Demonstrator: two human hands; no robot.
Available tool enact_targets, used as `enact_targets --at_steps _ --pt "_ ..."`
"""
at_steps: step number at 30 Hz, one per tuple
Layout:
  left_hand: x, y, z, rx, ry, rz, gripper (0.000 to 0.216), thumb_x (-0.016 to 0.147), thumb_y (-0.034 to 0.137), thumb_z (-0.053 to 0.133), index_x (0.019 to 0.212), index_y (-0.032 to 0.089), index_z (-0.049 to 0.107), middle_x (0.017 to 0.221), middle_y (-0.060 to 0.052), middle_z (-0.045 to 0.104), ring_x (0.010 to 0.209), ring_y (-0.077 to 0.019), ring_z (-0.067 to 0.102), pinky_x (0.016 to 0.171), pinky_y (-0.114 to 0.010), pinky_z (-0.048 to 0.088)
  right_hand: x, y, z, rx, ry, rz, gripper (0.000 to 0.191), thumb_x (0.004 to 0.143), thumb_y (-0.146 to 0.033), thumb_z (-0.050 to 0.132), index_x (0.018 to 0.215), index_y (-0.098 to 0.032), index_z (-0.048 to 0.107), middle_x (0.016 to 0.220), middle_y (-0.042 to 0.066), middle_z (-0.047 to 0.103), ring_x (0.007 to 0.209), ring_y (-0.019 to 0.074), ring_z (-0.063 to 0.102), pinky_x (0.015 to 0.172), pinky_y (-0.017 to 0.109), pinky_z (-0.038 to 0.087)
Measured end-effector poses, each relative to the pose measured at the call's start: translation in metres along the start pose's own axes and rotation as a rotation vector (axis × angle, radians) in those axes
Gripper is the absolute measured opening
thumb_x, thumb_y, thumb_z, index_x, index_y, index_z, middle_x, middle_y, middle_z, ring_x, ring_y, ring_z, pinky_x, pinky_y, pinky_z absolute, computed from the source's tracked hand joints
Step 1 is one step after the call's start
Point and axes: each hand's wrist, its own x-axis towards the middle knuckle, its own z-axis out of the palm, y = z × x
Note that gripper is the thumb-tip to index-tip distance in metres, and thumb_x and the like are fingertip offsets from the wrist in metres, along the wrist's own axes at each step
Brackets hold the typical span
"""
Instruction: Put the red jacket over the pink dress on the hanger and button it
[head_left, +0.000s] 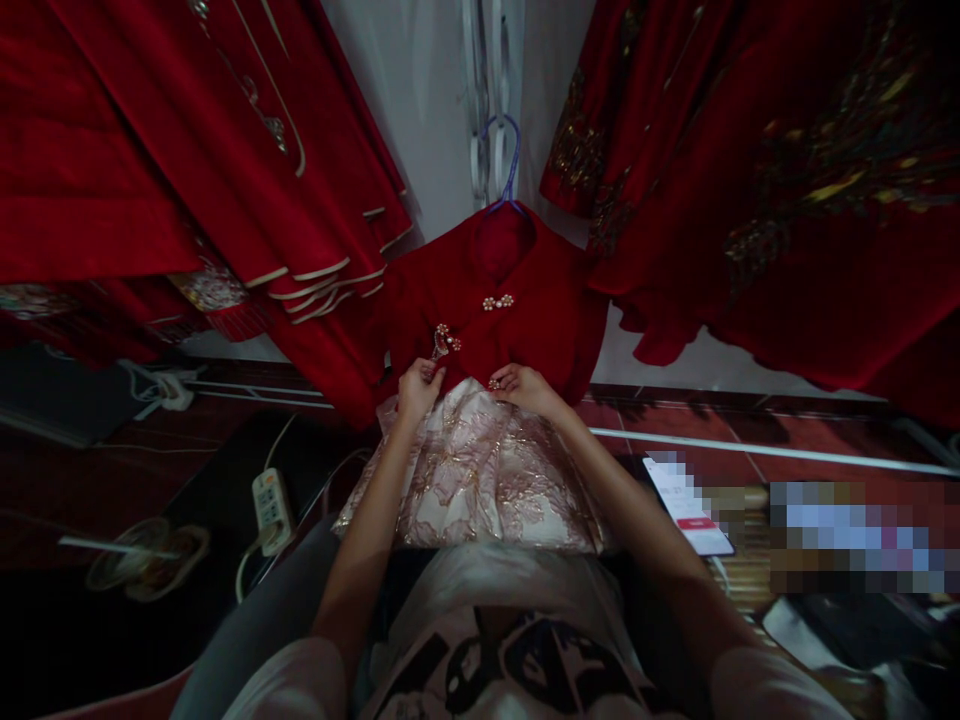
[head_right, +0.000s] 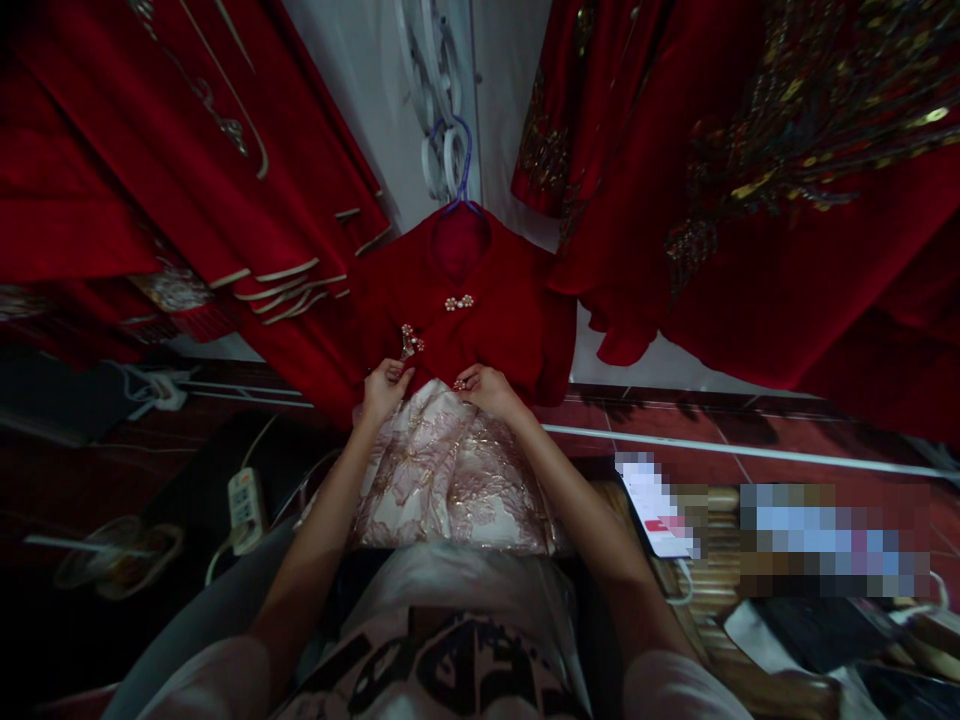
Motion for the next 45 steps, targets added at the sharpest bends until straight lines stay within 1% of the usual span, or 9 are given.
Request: enact_targets --at_steps 4,7,10,13,19,26,32,40,45 --pt "-0.022 0.035 -0.012 -0.109 0.173 -0.014 0.019 0.081 0.036 0.061 0.085 0.018 0.062 0.076 -0.002 0.066 0.067 -0.0121 0.062 0.064 -0.022 0.049 -0.004 -0.001 0.002 -0.082 0.000 -0.031 0.023 0.070 -0.023 0.074 0.089 -0.016 0.063 0.068 -0.002 0.063 0.060 0.0094 0.059 0.055 0.018 0.042" --pt "-0.047 0.055 -0.007 -0.241 0.263 -0.007 0.027 0.082 0.036 0.061 0.104 0.019 0.063 0.096 -0.006 0.067 0.083 -0.0135 0.064 0.071 -0.023 0.053 -0.006 0.000 0.004 -0.109 -0.006 -0.051 0.021 0.068 -0.023 0.073 0.083 -0.018 0.059 0.067 -0.002 0.062 0.060 0.0096 0.058 0.054 0.018 0.041" --pt "-0.071 0.058 0.011 -0.402 0.144 -0.058 0.037 0.081 0.027 0.063 0.118 0.019 0.058 0.103 -0.009 0.068 0.094 -0.0154 0.066 0.083 -0.030 0.056 -0.006 0.000 0.003 -0.034 0.007 -0.064 0.026 0.063 -0.020 0.073 0.081 -0.019 0.054 0.066 -0.004 0.061 0.059 0.0096 0.057 0.053 0.018 0.040" --pt "-0.084 0.052 0.026 -0.489 0.066 -0.095 0.034 0.082 0.022 0.061 0.116 0.019 0.060 0.112 -0.010 0.068 0.103 -0.0174 0.066 0.092 -0.036 0.054 -0.006 -0.006 -0.004 0.126 -0.046 -0.038 0.030 0.060 -0.020 0.075 0.080 -0.019 0.053 0.066 -0.004 0.061 0.059 0.0098 0.057 0.054 0.019 0.042" --pt "-0.083 0.046 0.025 -0.499 0.168 -0.194 0.029 0.077 0.031 0.068 0.101 0.015 0.070 0.099 -0.010 0.073 0.088 -0.0188 0.070 0.083 -0.036 0.058 -0.016 -0.036 -0.010 0.378 -0.216 -0.084 0.038 0.055 -0.029 0.083 0.080 -0.017 0.056 0.069 -0.003 0.061 0.061 0.0091 0.057 0.059 0.021 0.046" --pt "-0.082 0.051 0.023 -0.638 0.142 -0.182 0.029 0.069 0.026 0.071 0.096 0.014 0.068 0.095 -0.009 0.073 0.088 -0.0174 0.070 0.083 -0.032 0.057 -0.020 -0.042 0.023 0.239 0.030 -0.137 0.029 0.065 -0.015 0.074 0.089 -0.016 0.058 0.077 0.000 0.064 0.070 0.0107 0.062 0.066 0.023 0.052" --pt "-0.082 0.056 0.019 -0.681 0.189 -0.216 0.028 0.073 0.031 0.068 0.095 0.014 0.070 0.092 -0.009 0.073 0.084 -0.0165 0.069 0.083 -0.032 0.056 -0.023 -0.046 0.025 0.242 0.001 -0.157 0.024 0.074 -0.019 0.068 0.095 -0.017 0.058 0.082 0.002 0.065 0.075 0.0115 0.065 0.069 0.023 0.055" --pt "-0.082 0.059 0.020 -0.729 0.168 -0.200 0.032 0.071 0.034 0.074 0.095 0.013 0.069 0.094 -0.009 0.073 0.086 -0.0165 0.069 0.084 -0.032 0.056 -0.022 -0.046 0.030 0.141 0.166 -0.219 0.013 0.078 -0.023 0.065 0.089 -0.019 0.058 0.078 0.001 0.065 0.069 0.0105 0.063 0.063 0.020 0.052" --pt "-0.082 0.054 0.023 -0.725 0.172 -0.199 0.031 0.072 0.033 0.073 0.095 0.013 0.070 0.094 -0.009 0.073 0.086 -0.0162 0.070 0.086 -0.033 0.056 -0.023 -0.047 0.031 0.114 0.148 -0.258 0.011 0.080 -0.024 0.063 0.088 -0.019 0.058 0.082 0.002 0.067 0.070 0.0109 0.063 0.065 0.021 0.052"
